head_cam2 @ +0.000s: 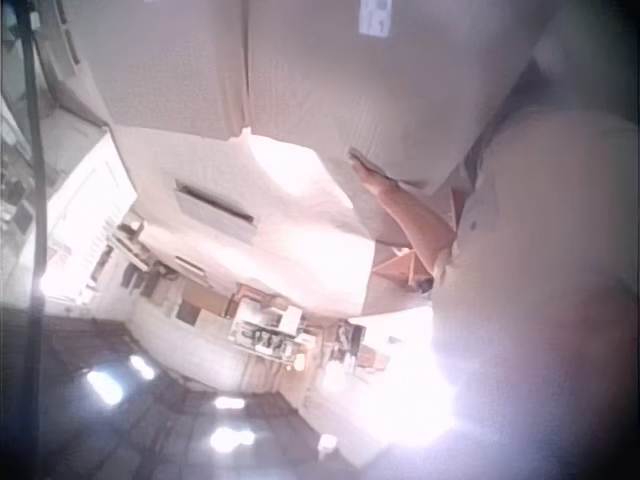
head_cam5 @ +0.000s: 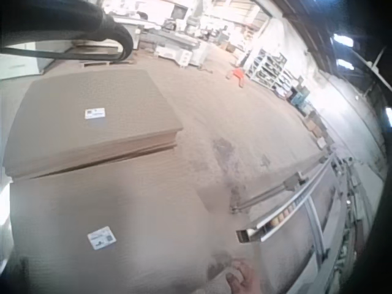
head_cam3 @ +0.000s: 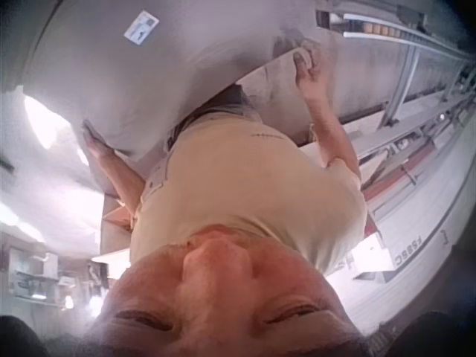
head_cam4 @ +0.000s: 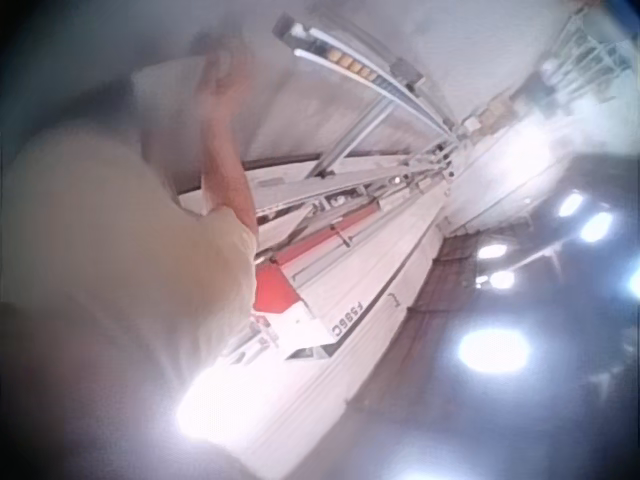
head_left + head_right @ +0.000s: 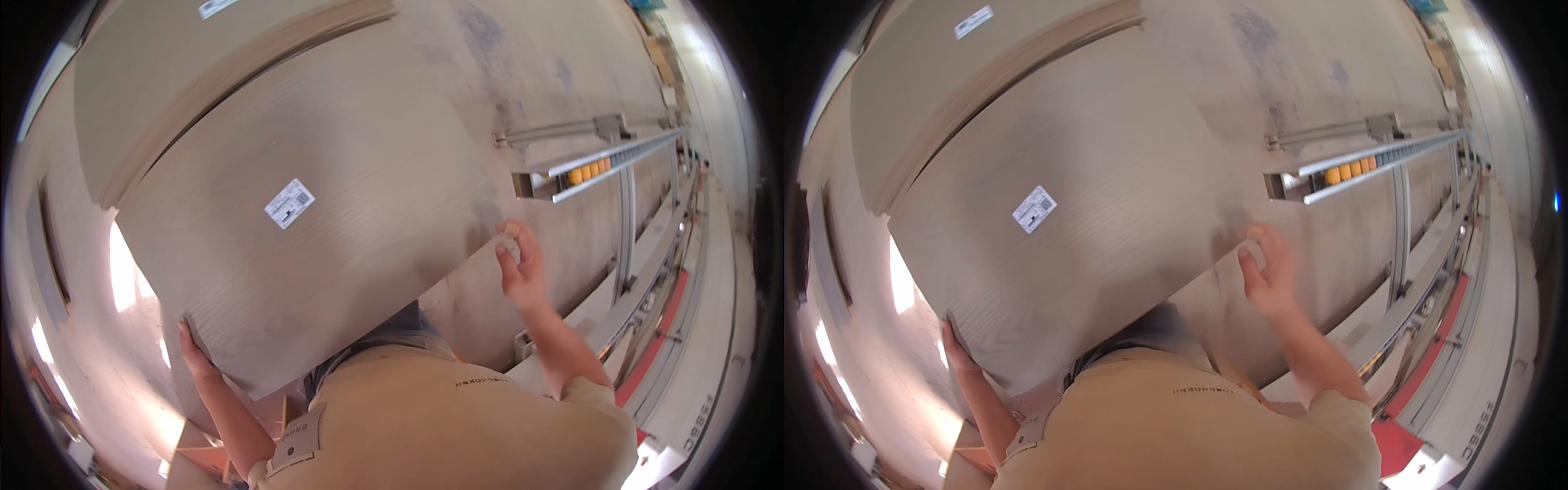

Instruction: The person repeatedly picks up flat rectangular boards from a white workbench and stacks them on the floor. The person handles the boards one at a time, turning them over and aligning them before placing them in a growing pile.

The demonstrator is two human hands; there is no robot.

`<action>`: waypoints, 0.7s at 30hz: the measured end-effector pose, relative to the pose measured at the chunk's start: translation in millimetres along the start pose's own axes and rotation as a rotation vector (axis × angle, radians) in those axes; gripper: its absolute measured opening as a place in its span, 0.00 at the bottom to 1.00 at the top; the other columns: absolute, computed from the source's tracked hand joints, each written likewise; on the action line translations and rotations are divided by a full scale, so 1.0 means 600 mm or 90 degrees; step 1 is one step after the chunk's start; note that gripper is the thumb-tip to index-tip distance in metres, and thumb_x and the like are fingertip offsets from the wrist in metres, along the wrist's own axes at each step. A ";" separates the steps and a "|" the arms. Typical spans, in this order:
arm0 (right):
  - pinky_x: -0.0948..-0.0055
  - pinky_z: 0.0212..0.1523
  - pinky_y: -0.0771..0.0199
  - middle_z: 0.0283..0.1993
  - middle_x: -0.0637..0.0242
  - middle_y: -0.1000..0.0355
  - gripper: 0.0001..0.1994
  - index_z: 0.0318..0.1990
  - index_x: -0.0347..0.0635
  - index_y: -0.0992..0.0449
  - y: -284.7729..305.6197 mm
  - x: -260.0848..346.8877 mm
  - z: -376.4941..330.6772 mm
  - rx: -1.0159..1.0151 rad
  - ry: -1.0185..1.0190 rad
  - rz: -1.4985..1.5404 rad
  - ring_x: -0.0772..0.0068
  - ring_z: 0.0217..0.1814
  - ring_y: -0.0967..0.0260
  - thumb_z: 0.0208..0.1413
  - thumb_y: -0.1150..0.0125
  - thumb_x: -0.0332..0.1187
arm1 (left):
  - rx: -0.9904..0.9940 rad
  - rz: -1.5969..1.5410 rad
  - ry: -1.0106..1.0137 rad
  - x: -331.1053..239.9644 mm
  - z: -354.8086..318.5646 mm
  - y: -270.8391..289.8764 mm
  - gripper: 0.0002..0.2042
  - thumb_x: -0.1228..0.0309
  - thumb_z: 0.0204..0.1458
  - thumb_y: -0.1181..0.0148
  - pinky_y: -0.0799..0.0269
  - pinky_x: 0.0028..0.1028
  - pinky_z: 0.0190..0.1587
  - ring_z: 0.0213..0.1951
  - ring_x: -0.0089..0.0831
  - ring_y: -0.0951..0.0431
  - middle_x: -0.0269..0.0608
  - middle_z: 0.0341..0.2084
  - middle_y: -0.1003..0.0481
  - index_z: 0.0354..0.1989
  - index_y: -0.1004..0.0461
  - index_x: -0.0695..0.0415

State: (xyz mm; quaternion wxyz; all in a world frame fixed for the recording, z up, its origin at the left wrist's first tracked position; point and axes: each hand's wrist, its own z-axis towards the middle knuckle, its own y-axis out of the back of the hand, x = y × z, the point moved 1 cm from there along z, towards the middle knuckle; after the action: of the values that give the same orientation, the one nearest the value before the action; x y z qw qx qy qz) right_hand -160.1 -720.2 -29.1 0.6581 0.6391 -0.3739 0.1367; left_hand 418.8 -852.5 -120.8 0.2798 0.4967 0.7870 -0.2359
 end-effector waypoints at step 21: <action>0.54 0.68 0.37 0.67 0.61 0.34 0.30 0.67 0.45 0.36 -0.215 -0.146 0.081 -0.399 -0.457 0.948 0.53 0.69 0.39 0.67 0.66 0.54 | 0.079 -0.014 -0.067 -0.063 0.065 -0.043 0.32 0.47 0.61 0.50 0.29 0.36 0.57 0.55 0.40 0.26 0.46 0.56 0.28 0.66 0.36 0.60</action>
State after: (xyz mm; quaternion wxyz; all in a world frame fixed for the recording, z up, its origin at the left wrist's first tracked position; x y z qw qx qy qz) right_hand -150.4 -758.9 -187.3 0.3864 0.0242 -0.8973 0.2121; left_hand 416.4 -912.6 -121.6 0.2870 0.4913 0.7604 -0.3131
